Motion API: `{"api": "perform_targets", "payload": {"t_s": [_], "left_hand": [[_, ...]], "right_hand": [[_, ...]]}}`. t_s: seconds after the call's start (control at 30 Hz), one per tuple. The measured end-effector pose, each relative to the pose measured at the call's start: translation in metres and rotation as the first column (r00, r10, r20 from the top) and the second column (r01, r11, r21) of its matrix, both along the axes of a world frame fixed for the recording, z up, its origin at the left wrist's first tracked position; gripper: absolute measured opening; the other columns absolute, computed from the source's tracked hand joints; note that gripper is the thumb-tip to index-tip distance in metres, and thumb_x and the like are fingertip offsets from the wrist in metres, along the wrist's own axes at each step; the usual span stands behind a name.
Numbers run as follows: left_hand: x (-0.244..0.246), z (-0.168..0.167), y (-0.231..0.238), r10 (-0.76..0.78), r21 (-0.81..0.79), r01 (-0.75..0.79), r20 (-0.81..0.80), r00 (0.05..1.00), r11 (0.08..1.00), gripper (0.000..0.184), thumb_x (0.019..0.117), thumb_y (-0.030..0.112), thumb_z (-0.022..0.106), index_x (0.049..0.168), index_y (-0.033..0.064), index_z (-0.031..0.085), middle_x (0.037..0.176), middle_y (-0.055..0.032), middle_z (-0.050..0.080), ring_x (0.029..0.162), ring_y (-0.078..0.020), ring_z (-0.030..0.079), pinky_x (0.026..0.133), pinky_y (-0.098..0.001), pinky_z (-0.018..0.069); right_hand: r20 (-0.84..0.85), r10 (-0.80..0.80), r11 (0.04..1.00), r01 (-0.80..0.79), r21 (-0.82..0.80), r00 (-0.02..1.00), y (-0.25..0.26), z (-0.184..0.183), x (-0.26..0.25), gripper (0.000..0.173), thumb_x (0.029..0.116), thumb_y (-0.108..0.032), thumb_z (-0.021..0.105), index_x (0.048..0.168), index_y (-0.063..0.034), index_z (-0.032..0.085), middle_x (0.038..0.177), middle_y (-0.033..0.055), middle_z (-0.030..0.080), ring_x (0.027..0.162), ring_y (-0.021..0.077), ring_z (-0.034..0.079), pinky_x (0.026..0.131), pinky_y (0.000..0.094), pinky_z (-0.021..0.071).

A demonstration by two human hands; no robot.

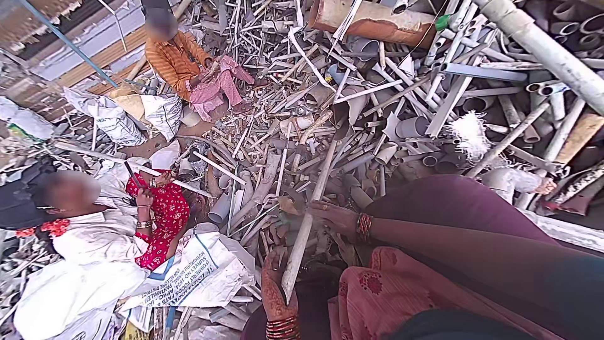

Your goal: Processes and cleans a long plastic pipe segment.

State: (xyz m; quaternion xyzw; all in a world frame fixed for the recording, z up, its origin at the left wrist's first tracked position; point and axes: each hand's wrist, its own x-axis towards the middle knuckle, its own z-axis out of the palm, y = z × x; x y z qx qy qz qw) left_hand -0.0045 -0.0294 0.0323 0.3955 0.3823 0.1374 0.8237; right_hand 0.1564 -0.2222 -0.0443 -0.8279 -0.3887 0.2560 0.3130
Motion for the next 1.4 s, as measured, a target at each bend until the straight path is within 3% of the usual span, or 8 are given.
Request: {"api": "perform_targets", "payload": {"t_s": [0.33,0.67,1.07,1.4], "left_hand": [[0.000,-0.005,-0.001,0.022,0.012,-0.023,0.068,0.997,1.000,0.033,0.1108,0.016,0.026,0.115,0.0016,0.055,0.095,-0.0022,0.072,0.085,-0.0123,0.073,0.078,-0.0282,0.0607],[0.002,-0.004,0.000,0.029,0.012,-0.030,0.029,0.999,0.999,0.029,0.1102,0.015,0.031,0.117,0.0004,0.054,0.096,-0.0041,0.070,0.086,-0.0131,0.071,0.080,-0.0297,0.0594],[0.002,-0.004,-0.002,0.031,0.004,-0.032,0.023,0.999,0.999,0.031,0.1113,0.016,0.028,0.120,-0.0013,0.052,0.097,-0.0051,0.070,0.085,-0.0129,0.071,0.078,-0.0289,0.0596],[0.005,-0.005,-0.018,-0.031,-0.006,0.031,-0.021,0.999,1.000,0.033,0.1112,0.016,0.028,0.117,-0.0038,0.054,0.096,-0.0054,0.067,0.085,-0.0091,0.069,0.077,-0.0239,0.0573]], "right_hand": [[0.034,-0.007,1.000,0.007,0.027,0.999,0.000,-0.003,-0.001,0.052,0.1082,-0.013,0.043,0.159,-0.0065,0.038,0.167,0.0174,0.031,0.157,0.0336,0.026,0.129,0.0434,0.0184],[0.004,-0.015,1.000,0.015,-0.024,1.000,0.003,0.015,-0.003,0.051,0.1093,-0.012,0.041,0.160,-0.0062,0.037,0.168,0.0176,0.029,0.157,0.0331,0.024,0.129,0.0424,0.0178],[0.034,-0.020,0.999,0.022,-0.041,0.999,0.000,0.001,-0.001,0.052,0.1094,-0.017,0.042,0.161,-0.0111,0.037,0.169,0.0121,0.029,0.158,0.0299,0.024,0.128,0.0468,0.0181],[0.004,-0.045,0.997,0.046,-0.066,0.999,-0.001,0.005,0.000,0.051,0.1089,-0.016,0.044,0.159,-0.0054,0.039,0.168,0.0165,0.030,0.157,0.0338,0.024,0.128,0.0461,0.0170]]}}
